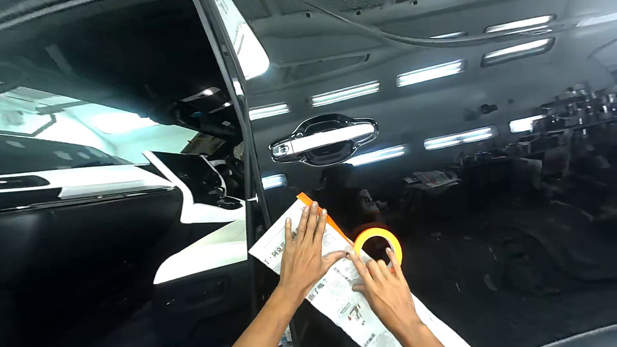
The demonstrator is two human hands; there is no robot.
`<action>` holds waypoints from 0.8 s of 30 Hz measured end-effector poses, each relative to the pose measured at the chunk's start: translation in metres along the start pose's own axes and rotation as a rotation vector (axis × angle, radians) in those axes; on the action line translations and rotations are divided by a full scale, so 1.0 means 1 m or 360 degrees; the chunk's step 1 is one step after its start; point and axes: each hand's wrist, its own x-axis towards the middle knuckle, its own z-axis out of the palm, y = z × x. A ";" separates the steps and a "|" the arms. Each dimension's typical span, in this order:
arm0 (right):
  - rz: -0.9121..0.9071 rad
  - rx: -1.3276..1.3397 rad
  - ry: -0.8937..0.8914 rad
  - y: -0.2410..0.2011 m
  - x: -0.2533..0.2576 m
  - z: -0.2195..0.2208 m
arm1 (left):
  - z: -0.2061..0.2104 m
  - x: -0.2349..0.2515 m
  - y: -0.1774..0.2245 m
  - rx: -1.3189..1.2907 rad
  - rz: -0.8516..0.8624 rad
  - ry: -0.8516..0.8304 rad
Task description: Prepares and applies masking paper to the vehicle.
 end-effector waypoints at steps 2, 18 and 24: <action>0.0028 0.0137 0.0077 0.013 -0.021 -0.021 | -0.001 0.001 0.003 0.0002 -0.0025 -0.0015; 0.1761 0.0503 -0.1150 0.075 -0.271 -0.071 | -0.010 0.004 0.014 -0.0061 -0.0080 -0.0150; 0.2203 0.0670 -0.1498 0.093 -0.250 -0.041 | -0.008 0.004 0.014 -0.0055 -0.0094 -0.0169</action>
